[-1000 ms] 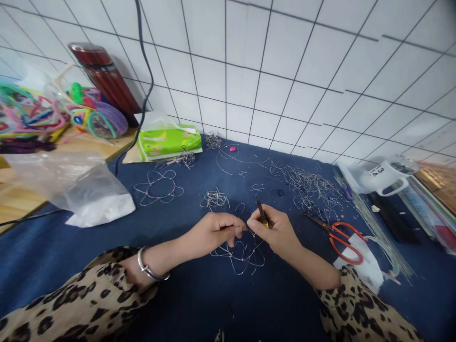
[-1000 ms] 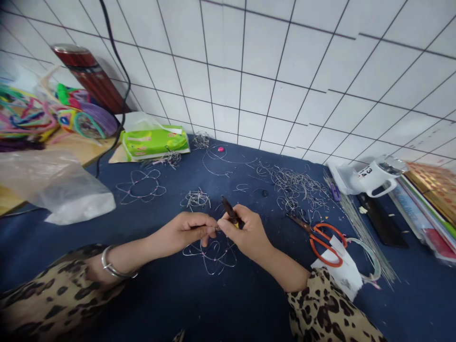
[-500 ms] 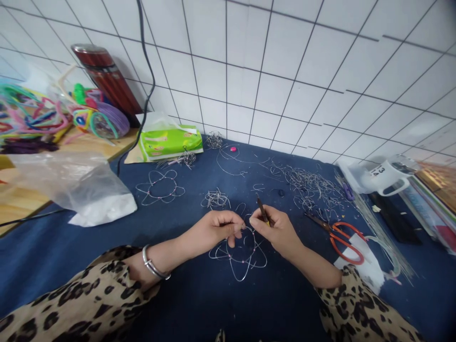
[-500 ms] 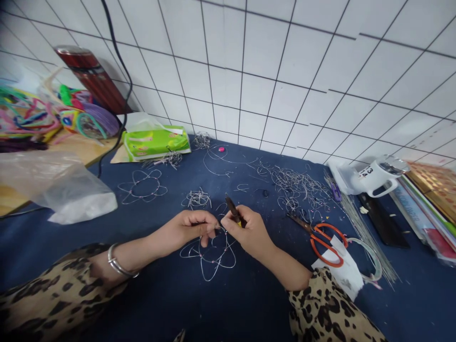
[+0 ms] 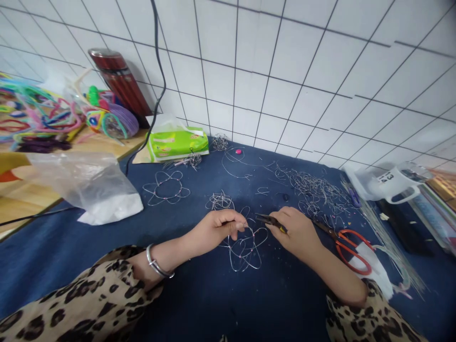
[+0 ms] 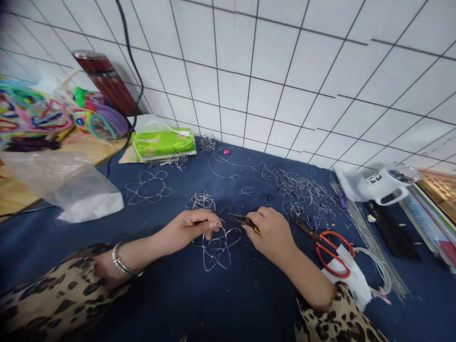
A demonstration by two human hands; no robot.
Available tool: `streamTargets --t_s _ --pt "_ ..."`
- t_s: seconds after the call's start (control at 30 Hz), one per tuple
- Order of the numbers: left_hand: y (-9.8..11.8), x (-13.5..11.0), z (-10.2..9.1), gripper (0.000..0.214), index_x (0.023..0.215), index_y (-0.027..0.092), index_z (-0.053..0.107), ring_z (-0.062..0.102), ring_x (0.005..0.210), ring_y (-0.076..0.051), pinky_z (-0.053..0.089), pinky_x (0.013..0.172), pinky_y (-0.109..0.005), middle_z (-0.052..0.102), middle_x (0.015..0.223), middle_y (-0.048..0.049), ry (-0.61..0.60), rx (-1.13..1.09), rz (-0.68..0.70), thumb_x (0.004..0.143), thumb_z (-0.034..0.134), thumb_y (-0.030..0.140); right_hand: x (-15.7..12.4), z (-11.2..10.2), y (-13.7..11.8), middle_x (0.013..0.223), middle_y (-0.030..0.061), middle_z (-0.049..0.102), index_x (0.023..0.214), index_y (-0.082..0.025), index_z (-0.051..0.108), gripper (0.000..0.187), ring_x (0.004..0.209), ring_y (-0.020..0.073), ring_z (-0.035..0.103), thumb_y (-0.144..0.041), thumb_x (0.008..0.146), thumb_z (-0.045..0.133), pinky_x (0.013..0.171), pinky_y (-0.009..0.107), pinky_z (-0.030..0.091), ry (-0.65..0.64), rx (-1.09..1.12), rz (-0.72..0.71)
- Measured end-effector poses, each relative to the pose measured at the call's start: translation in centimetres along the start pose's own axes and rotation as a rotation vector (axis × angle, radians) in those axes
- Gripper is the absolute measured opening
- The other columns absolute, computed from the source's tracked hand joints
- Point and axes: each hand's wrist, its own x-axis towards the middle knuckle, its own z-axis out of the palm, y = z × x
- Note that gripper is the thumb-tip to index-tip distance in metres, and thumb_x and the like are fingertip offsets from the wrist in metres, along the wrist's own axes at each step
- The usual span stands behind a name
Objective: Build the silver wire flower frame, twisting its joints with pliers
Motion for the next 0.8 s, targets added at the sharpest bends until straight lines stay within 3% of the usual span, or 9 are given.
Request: streamTargets --t_s 0.17,0.47,0.8 --pt "0.4 -0.1 0.0 0.016 0.087 0.015 0.062 0.056 0.063 -0.01 0.045 0.065 -0.024 0.057 0.069 0.0004 -0.004 0.108 0.018 0.086 0.047 0.021 -0.2 0.2 -0.9 0.079 0.0041 0.055 0.086 -0.02 0.062 0.016 0.077 0.016 0.047 -0.03 0.084 0.05 0.07 0.028 0.032 -0.087 -0.121 -0.031" --pt "0.7 0.1 0.2 0.016 0.086 0.015 0.06 0.052 0.059 -0.01 0.041 0.06 -0.023 0.057 0.061 0.0015 -0.044 0.088 -0.109 0.086 0.047 0.025 -0.4 -0.2 -2.1 0.075 0.004 0.053 0.083 -0.02 0.06 0.012 0.074 0.0178 0.041 -0.028 0.08 0.052 0.066 0.031 0.025 -0.049 -0.289 -0.068" --pt "0.4 -0.1 0.4 0.018 0.086 0.015 0.059 0.055 0.061 -0.011 0.042 0.062 -0.023 0.058 0.063 0.0014 -0.076 0.017 -0.127 0.087 0.046 0.027 -0.5 -0.4 -2.5 0.072 0.0043 0.051 0.087 -0.02 0.06 0.016 0.07 0.0178 0.039 -0.028 0.084 0.046 0.062 0.033 0.023 -0.015 -0.387 -0.115"
